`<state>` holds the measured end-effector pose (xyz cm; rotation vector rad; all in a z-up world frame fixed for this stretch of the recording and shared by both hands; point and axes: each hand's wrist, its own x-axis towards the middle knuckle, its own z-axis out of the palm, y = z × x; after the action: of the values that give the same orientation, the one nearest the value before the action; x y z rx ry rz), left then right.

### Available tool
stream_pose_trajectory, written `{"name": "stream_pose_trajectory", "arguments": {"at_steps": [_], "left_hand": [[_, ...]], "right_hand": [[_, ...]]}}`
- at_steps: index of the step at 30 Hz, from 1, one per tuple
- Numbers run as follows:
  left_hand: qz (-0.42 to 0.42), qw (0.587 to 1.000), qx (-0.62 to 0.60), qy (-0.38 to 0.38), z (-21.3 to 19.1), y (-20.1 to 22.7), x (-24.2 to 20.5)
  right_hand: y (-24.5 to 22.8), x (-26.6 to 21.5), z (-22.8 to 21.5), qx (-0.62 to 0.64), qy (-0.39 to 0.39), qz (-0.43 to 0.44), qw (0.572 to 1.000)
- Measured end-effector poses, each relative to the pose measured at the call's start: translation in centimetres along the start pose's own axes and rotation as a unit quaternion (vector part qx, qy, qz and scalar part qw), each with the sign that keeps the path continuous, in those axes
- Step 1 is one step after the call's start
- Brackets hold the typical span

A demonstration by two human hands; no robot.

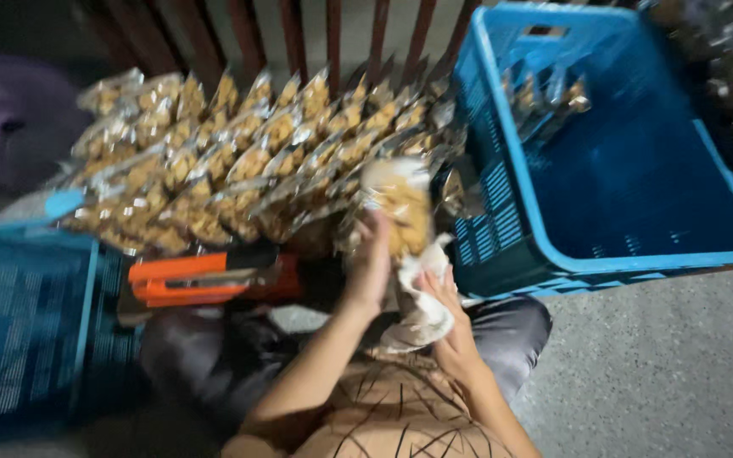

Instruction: The person sits on the floor and repeatedly wipes sealed plastic bags of snacks with a white cloth. They pick up each bag from a blue basket, wipe the exterior, and place it back into the basket. The process is repeated for multiple bags.

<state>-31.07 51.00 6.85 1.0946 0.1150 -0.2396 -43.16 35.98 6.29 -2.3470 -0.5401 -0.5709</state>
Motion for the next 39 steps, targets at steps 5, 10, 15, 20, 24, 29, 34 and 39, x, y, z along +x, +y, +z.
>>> {"name": "stream_pose_trajectory", "arguments": {"at_steps": [5, 10, 15, 20, 24, 29, 34, 39], "left_hand": [[0.200, 0.953, 0.133, -0.183, 4.8, -3.5, -5.7], [0.012, 0.982, -0.129, -0.140, 3.8, -2.1, -4.2], [0.169, 0.985, 0.017, 0.007, 0.2, -4.8, 2.9], [0.375, 0.760, 0.510, 0.149, -2.0, -8.8, 4.9], [0.328, 0.822, 0.452, 0.110, -2.9, -9.4, 3.4], [0.358, 0.703, 0.599, 0.136, -3.0, -5.7, 2.4], [0.328, 0.718, 0.602, 0.115, -1.7, -0.7, 0.8], [0.382, 0.688, 0.607, 0.112, 2.7, 3.9, -1.4]], "right_hand": [[0.4, 4.1, 0.0, -0.067, 0.145, 0.085, 0.984], [4.5, 4.0, 3.4, 0.296, 0.222, 0.276, 0.887], [9.3, -2.5, 13.2, 0.322, 0.145, 0.346, 0.869], [13.9, -4.5, 18.7, 0.583, 0.107, 0.495, 0.635], [13.6, -1.4, 19.0, 0.598, 0.110, 0.530, 0.591], [12.0, 3.0, 16.9, 0.683, 0.154, 0.465, 0.541], [9.2, 1.7, 11.9, 0.652, 0.173, 0.433, 0.598], [9.5, -1.2, -1.7, 0.549, 0.095, 0.321, 0.766]]}}
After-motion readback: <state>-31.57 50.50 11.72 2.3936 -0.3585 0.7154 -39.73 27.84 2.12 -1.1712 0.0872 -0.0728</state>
